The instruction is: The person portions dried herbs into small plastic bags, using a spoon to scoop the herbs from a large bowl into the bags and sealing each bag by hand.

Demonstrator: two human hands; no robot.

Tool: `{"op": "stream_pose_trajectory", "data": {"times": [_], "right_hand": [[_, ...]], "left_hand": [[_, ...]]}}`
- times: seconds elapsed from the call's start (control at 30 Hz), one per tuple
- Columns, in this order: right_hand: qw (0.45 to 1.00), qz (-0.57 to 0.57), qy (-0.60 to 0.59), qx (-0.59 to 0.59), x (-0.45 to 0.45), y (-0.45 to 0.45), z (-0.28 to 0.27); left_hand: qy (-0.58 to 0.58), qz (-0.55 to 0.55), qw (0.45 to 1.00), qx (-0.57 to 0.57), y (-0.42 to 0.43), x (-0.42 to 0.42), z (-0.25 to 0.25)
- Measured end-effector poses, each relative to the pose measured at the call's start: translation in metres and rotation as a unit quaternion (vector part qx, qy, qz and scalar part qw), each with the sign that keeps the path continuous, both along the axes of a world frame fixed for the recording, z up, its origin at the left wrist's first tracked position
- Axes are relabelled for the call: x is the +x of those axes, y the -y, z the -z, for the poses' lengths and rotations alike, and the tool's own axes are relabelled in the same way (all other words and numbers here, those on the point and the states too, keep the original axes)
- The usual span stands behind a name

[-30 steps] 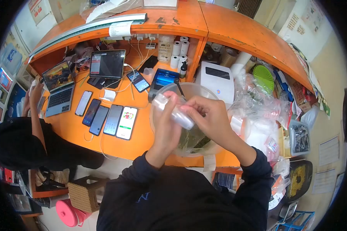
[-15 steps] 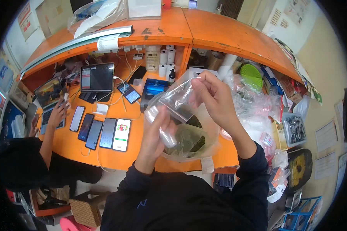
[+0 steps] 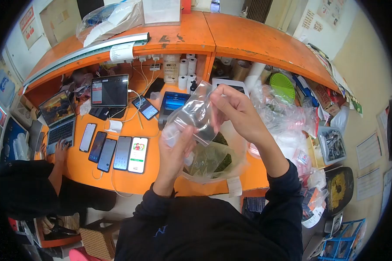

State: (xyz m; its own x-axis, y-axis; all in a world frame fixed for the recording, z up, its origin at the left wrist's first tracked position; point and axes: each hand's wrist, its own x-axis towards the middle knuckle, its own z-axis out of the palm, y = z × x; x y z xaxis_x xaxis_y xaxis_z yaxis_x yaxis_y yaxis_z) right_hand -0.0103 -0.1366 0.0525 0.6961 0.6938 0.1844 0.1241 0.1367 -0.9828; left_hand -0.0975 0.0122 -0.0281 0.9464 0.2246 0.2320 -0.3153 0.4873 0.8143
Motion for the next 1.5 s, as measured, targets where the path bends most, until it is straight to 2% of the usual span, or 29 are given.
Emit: {"op": "stream_pose_trajectory", "data": {"times": [0.07, 0.1, 0.13, 0.17, 0.23, 0.3, 0.37, 0.47, 0.53, 0.63, 0.67, 0.77, 0.83, 0.87, 0.93, 0.97, 1.03, 1.07, 1.1, 1.17, 1.2, 1.3, 1.4, 1.47, 1.5], "right_hand": [[1.0, 0.02, 0.005, -0.024, 0.003, 0.0, 0.003], [0.983, 0.114, 0.134, -0.057, 0.003, -0.003, 0.005], [0.939, 0.206, 0.26, -0.089, 0.001, -0.008, 0.008], [0.87, 0.292, 0.378, -0.118, -0.001, -0.011, 0.01], [0.742, 0.356, 0.56, -0.095, -0.011, -0.014, 0.004], [0.736, 0.31, 0.594, -0.095, -0.029, -0.012, 0.005], [0.854, 0.159, 0.481, -0.117, -0.052, -0.007, 0.015], [0.928, 0.088, 0.345, -0.113, -0.055, -0.003, 0.022], [0.939, 0.067, 0.319, -0.111, -0.058, 0.003, 0.02], [0.959, 0.046, 0.264, -0.096, -0.061, 0.011, 0.019], [0.966, 0.042, 0.241, -0.089, -0.063, 0.013, 0.02], [0.923, 0.094, 0.359, -0.096, -0.069, 0.017, 0.019], [0.872, 0.198, 0.444, -0.06, -0.057, 0.014, 0.025], [0.84, 0.249, 0.481, -0.042, -0.052, 0.012, 0.027], [0.808, 0.274, 0.518, -0.059, -0.049, 0.008, 0.021], [0.793, 0.284, 0.535, -0.067, -0.05, 0.004, 0.017], [0.854, 0.241, 0.454, -0.076, -0.064, -0.014, 0.011], [0.863, 0.229, 0.443, -0.083, -0.064, -0.015, 0.01], [0.871, 0.217, 0.432, -0.09, -0.065, -0.015, 0.008], [0.843, 0.212, 0.482, -0.108, -0.036, -0.007, 0.001], [0.889, 0.186, 0.409, -0.092, -0.032, -0.007, -0.007], [0.91, 0.129, 0.37, -0.136, -0.025, -0.003, -0.01], [0.95, 0.064, 0.265, -0.149, -0.019, -0.002, -0.009], [0.974, 0.016, 0.183, -0.135, -0.021, -0.003, -0.007], [0.983, -0.006, 0.139, -0.122, -0.024, -0.004, -0.007]], "left_hand": [[0.006, -0.058, 0.996, 0.075, 0.0, -0.004, -0.004], [0.0, -0.082, 0.989, 0.122, -0.001, -0.008, -0.006], [-0.005, -0.105, 0.98, 0.169, -0.002, -0.011, -0.006], [0.007, -0.12, 0.976, 0.181, -0.001, -0.013, -0.005], [0.033, -0.149, 0.967, 0.203, 0.001, -0.013, -0.002], [0.039, -0.154, 0.974, 0.16, 0.004, -0.009, 0.001], [0.052, -0.162, 0.975, 0.143, 0.006, -0.008, 0.002], [0.076, -0.158, 0.972, 0.156, 0.009, -0.011, 0.001], [0.083, -0.139, 0.973, 0.164, 0.007, -0.014, 0.004], [0.142, -0.071, 0.96, 0.232, -0.004, -0.019, 0.005], [0.166, -0.09, 0.945, 0.268, -0.004, -0.019, 0.003], [0.228, -0.167, 0.887, 0.366, 0.0, -0.019, -0.007], [0.259, -0.245, 0.833, 0.423, 0.004, -0.015, -0.012], [0.249, -0.257, 0.821, 0.445, 0.005, -0.016, -0.011], [0.23, -0.281, 0.795, 0.486, 0.006, -0.017, -0.009], [0.211, -0.311, 0.802, 0.465, 0.01, -0.018, -0.011], [0.166, -0.363, 0.811, 0.428, 0.017, -0.023, -0.015], [0.172, -0.363, 0.841, 0.363, 0.02, -0.024, -0.011], [0.191, -0.38, 0.833, 0.353, 0.019, -0.022, -0.012], [0.235, -0.416, 0.815, 0.327, 0.016, -0.016, -0.02], [0.228, -0.38, 0.81, 0.384, 0.014, -0.019, -0.021], [0.268, -0.315, 0.768, 0.489, 0.012, -0.019, -0.024], [0.202, -0.289, 0.804, 0.479, 0.018, -0.026, -0.019], [0.208, -0.322, 0.775, 0.502, 0.013, -0.021, -0.014], [0.19, -0.304, 0.829, 0.43, 0.012, -0.02, -0.009]]}}
